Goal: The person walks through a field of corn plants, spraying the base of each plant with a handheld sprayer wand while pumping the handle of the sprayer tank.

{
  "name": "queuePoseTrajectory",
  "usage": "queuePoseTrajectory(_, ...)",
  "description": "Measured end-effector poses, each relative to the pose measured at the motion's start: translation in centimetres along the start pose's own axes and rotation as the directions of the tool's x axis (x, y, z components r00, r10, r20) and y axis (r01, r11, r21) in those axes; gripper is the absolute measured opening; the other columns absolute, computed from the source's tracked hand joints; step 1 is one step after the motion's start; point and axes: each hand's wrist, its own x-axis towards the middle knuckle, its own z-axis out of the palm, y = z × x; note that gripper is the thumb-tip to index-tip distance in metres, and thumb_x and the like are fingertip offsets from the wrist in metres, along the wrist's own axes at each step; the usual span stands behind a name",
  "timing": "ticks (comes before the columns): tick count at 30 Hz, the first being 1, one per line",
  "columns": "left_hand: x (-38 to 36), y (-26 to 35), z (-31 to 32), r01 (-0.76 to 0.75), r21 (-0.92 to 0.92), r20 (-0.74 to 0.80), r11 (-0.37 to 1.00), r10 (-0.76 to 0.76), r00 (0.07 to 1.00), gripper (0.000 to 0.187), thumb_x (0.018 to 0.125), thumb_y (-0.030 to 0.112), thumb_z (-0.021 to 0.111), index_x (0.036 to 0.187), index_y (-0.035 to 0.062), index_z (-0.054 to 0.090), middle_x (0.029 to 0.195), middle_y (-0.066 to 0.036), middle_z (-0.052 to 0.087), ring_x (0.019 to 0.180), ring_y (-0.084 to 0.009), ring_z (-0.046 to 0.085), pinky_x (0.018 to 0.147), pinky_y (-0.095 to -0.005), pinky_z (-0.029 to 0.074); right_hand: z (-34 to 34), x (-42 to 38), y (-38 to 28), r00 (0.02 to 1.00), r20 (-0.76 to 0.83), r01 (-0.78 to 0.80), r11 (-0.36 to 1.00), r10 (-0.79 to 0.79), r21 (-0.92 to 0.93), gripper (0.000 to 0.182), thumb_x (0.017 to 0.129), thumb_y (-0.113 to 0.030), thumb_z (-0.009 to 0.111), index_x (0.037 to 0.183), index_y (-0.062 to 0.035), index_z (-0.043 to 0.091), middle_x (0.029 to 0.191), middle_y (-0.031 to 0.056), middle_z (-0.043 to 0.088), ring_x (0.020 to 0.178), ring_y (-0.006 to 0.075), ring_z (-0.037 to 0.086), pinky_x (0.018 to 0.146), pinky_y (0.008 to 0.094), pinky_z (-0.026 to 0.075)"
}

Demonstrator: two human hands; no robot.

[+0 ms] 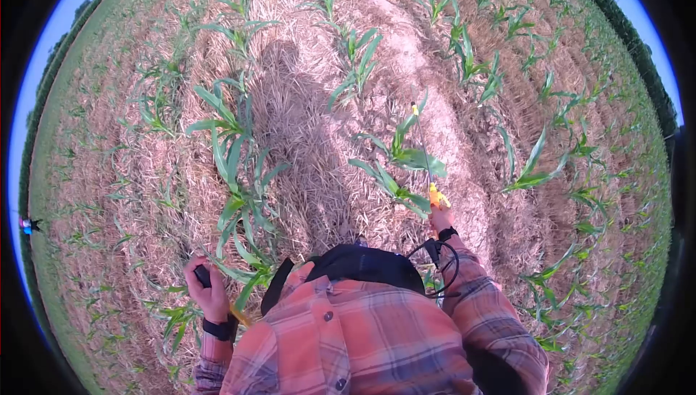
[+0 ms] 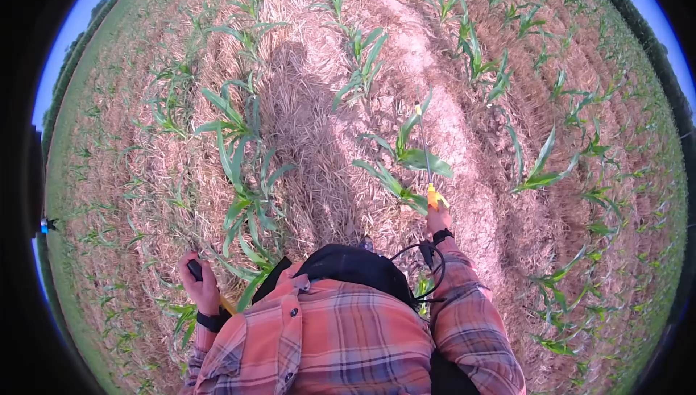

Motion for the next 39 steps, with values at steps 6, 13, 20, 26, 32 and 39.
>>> queuePoseTrajectory(6, 2.3, 1.2, 1.1, -0.018, 0.131, -0.027, 0.991, 0.021, 0.999, 0.019, 0.074, -0.003, 0.047, 0.093, 0.0029, 0.044, 0.075, -0.001, 0.042, 0.061, -0.0064, 0.036, 0.057, -0.0189, 0.033, -1.7, 1.1, -4.3, 0.980, -0.109, -0.149, 0.979, 0.165, 0.142, 0.023, 0.078, -0.024, 0.051, 0.075, -0.0018, 0.050, 0.051, 0.0057, 0.049, 0.033, 0.0123, 0.043, 0.029, 0.0265, 0.035)
queuePoseTrajectory(13, 9.2, -6.5, 9.9, -0.032, 0.231, 0.146, 0.973, -0.002, 0.989, 0.019, 0.072, 0.001, 0.050, 0.091, 0.0058, 0.046, 0.063, -0.002, 0.042, 0.053, -0.0085, 0.038, 0.048, -0.0233, 0.033, 3.8, 2.3, -6.6, 0.997, -0.008, -0.074, 0.997, 0.074, 0.011, 0.022, 0.077, -0.025, 0.051, 0.078, -0.0030, 0.052, 0.052, 0.0050, 0.048, 0.035, 0.0125, 0.043, 0.030, 0.0265, 0.034)
queuePoseTrajectory(20, 17.0, -9.8, 11.9, 0.068, 0.176, 0.177, 0.982, -0.100, 0.979, 0.020, 0.073, 0.001, 0.049, 0.091, 0.0071, 0.045, 0.059, -0.001, 0.041, 0.051, -0.0083, 0.039, 0.047, -0.0232, 0.033, 11.1, 0.4, -13.7, 0.919, 0.356, 0.276, 0.923, -0.171, -0.267, 0.029, 0.076, -0.032, 0.052, 0.070, -0.0045, 0.056, 0.048, 0.0030, 0.050, 0.039, 0.0107, 0.048, 0.037, 0.0259, 0.037)
queuePoseTrajectory(26, 22.7, -7.6, 10.3, 0.085, 0.047, 0.149, 0.995, -0.092, 0.985, 0.020, 0.074, -0.001, 0.048, 0.092, 0.0069, 0.045, 0.064, 0.002, 0.041, 0.055, -0.0058, 0.038, 0.050, -0.0203, 0.032, 15.7, 0.5, -21.0, 0.700, 0.671, 0.640, 0.633, -0.245, -0.436, 0.036, 0.075, -0.040, 0.050, 0.076, -0.0043, 0.055, 0.066, 0.0127, 0.057, 0.062, 0.0242, 0.057, 0.056, 0.0337, 0.042)
queuePoseTrajectory(32, 23.9, -3.0, 3.0, 0.243, -0.252, 0.102, 0.937, -0.224, 0.969, 0.019, 0.074, -0.004, 0.046, 0.091, 0.0041, 0.040, 0.077, -0.002, 0.042, 0.064, -0.0042, 0.039, 0.053, -0.0177, 0.034, 17.0, 0.9, -27.5, 0.484, 0.848, 0.769, 0.568, -0.216, -0.295, 0.036, 0.076, -0.040, 0.046, 0.082, -0.0058, 0.054, 0.078, 0.0164, 0.057, 0.074, 0.0317, 0.055, 0.064, 0.0383, 0.042)
queuePoseTrajectory(39, 28.8, -10.7, 11.4, 0.139, -0.016, 0.111, 0.990, -0.136, 0.984, 0.022, 0.073, -0.002, 0.049, 0.094, 0.0046, 0.044, 0.071, 0.001, 0.039, 0.063, -0.0064, 0.037, 0.056, -0.0200, 0.032, 19.3, 5.5, -29.4, 0.499, 0.845, 0.761, 0.563, -0.193, -0.321, 0.034, 0.075, -0.037, 0.049, 0.082, -0.0044, 0.056, 0.078, 0.0178, 0.057, 0.074, 0.0344, 0.055, 0.065, 0.0400, 0.042)
